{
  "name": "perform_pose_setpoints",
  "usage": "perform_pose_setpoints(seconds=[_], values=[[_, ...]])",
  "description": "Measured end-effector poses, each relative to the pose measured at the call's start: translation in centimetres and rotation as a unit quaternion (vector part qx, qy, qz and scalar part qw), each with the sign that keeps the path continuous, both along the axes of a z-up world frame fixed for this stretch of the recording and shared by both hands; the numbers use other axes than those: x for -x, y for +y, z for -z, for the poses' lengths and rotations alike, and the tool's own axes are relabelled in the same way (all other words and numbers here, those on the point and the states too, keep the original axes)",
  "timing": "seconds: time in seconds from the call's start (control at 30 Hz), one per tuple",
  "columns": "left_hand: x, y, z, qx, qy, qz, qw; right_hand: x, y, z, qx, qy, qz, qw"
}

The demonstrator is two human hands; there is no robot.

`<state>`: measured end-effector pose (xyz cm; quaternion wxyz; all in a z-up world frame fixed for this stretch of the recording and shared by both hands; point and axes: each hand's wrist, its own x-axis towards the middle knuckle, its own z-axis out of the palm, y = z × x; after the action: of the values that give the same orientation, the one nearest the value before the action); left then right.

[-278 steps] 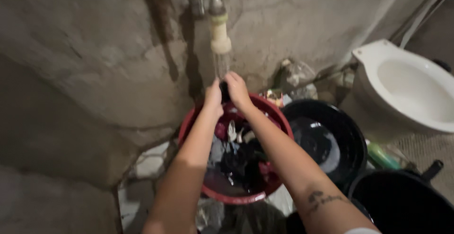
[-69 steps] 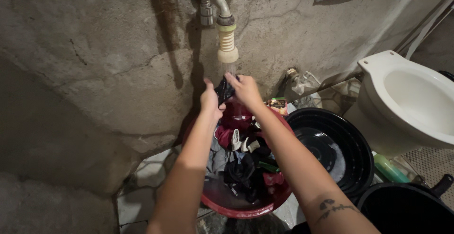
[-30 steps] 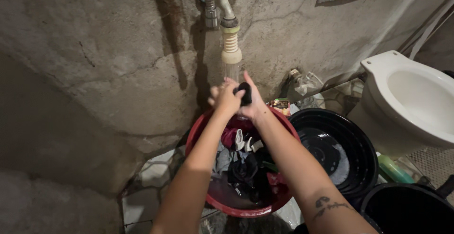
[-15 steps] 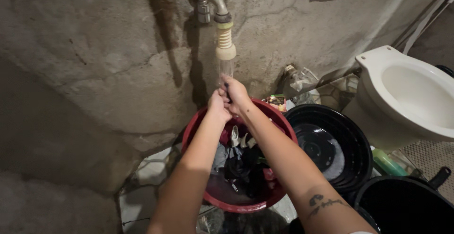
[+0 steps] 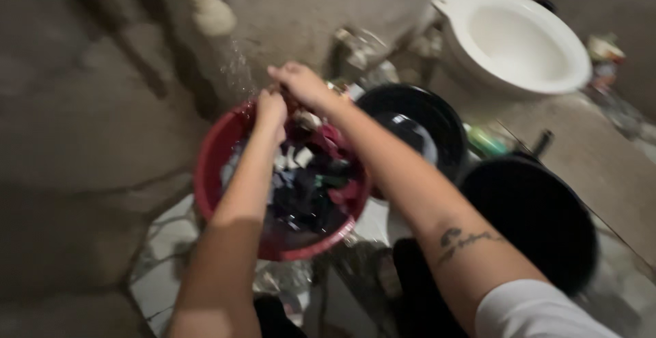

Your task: The person washes clothes by hand in a red basin filled with soapy water. They repeatedly submerge, scrub, and rinse various garments under running water from a tap, then transfer them to a black basin.

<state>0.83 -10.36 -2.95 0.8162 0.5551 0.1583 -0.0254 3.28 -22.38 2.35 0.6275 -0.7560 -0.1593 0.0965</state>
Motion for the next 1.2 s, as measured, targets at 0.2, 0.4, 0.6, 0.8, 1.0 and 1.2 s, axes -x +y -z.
perform_pose_setpoints(seconds=[0.2, 0.4, 0.6, 0.8, 1.0, 1.2], values=[[1.8, -9.1, -3.2, -0.364, -0.241, 0.077, 0.896, 5.2, -13.1, -7.8, 0.076, 0.138, -0.035, 0.987], [7.1, -20.0, -6.7, -0.464, -0.355, 0.151, 0.797, 12.9, -26.3, -11.2, 0.198, 0.163, -0.004, 0.967], [11.2, -32.3, -1.7, -0.398, -0.302, 0.256, 0.828, 20.0, -38.3, -7.0, 0.263, 0.125, 0.093, 0.952], [14.6, -40.3, 1.5, -0.442, -0.245, 0.306, 0.807, 23.2, -44.3, -3.5, 0.309, 0.139, 0.131, 0.932], [16.6, -40.0, -0.8, -0.486, -0.234, 0.354, 0.764, 24.0, -45.4, -3.7, 0.361, 0.117, 0.112, 0.918], [15.8, -30.9, -6.1, -0.537, -0.231, 0.283, 0.761, 20.6, -39.4, -5.4, 0.317, 0.088, 0.099, 0.939]])
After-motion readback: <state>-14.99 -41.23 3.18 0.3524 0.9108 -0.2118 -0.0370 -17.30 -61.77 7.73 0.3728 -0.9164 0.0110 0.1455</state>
